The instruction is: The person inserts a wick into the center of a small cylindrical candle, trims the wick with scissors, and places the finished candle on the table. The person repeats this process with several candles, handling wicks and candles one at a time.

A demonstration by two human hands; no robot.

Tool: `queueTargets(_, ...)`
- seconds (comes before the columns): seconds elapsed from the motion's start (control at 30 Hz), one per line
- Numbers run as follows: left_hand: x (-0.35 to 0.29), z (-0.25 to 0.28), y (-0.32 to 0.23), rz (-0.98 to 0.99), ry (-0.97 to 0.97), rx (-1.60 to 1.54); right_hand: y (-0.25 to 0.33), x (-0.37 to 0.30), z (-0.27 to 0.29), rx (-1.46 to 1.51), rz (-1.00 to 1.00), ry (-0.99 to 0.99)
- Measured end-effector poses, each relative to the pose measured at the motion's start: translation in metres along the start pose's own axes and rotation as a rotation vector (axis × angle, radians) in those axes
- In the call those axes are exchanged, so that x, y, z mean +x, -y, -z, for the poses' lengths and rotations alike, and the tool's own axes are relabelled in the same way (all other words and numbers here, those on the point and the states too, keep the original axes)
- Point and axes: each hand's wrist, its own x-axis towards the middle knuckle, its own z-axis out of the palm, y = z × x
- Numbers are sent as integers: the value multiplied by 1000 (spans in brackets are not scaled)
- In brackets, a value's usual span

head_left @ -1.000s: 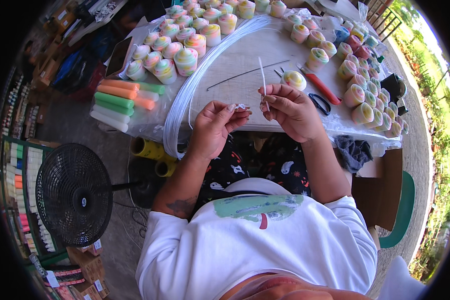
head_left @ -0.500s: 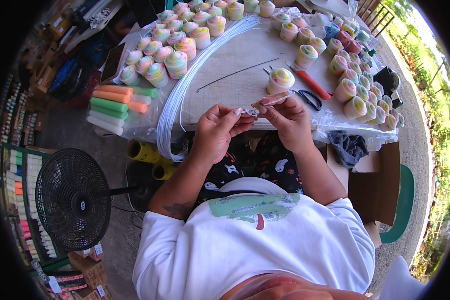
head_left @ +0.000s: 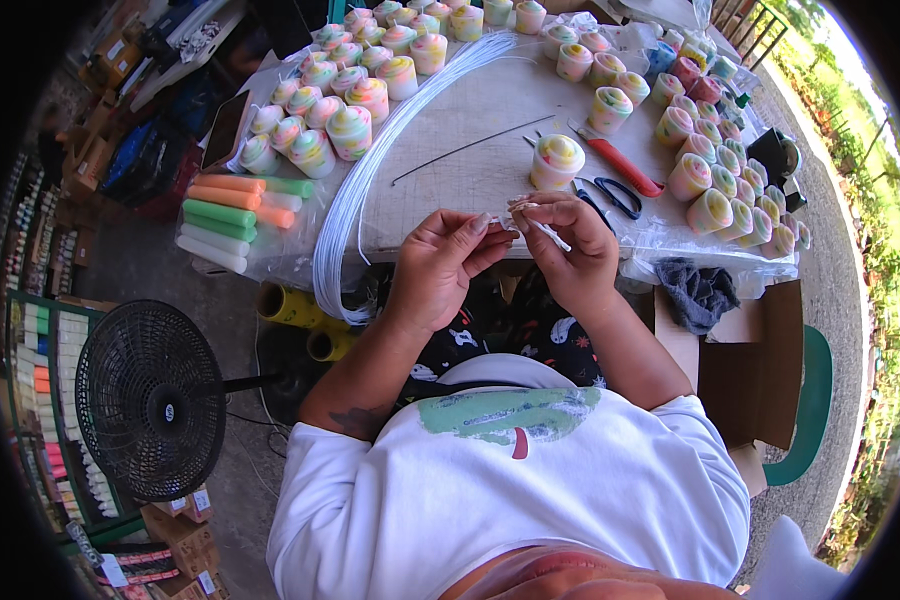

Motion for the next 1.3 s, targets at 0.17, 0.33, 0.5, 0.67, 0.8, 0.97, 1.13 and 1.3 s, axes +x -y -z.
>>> queueTargets(0.17,0,0,2,19,25,-49,-5,1,1,-56,111,-32)
queueTargets(0.33,1,2,4,2,41,-66,-5,-4,-3,264,-172,-50)
queueTargets(0.5,-1,0,1,-11,63,20,-8,5,4,502,-373,23)
queueTargets(0.67,3,-9,-3,-130,2,341,-8,4,2,411,-370,18)
queueTargets(0.8,6,-9,0,-205,-47,485,-9,2,-4,209,-272,-10)
queueTargets(0.97,9,-6,-1,-197,-47,512,0,4,-5,160,-233,3)
queueTargets(1.13,9,-9,-4,-189,-33,473,-4,5,3,290,-350,118)
queueTargets(1.3,11,-11,-7,-141,-21,466,-1,8,6,262,-420,169)
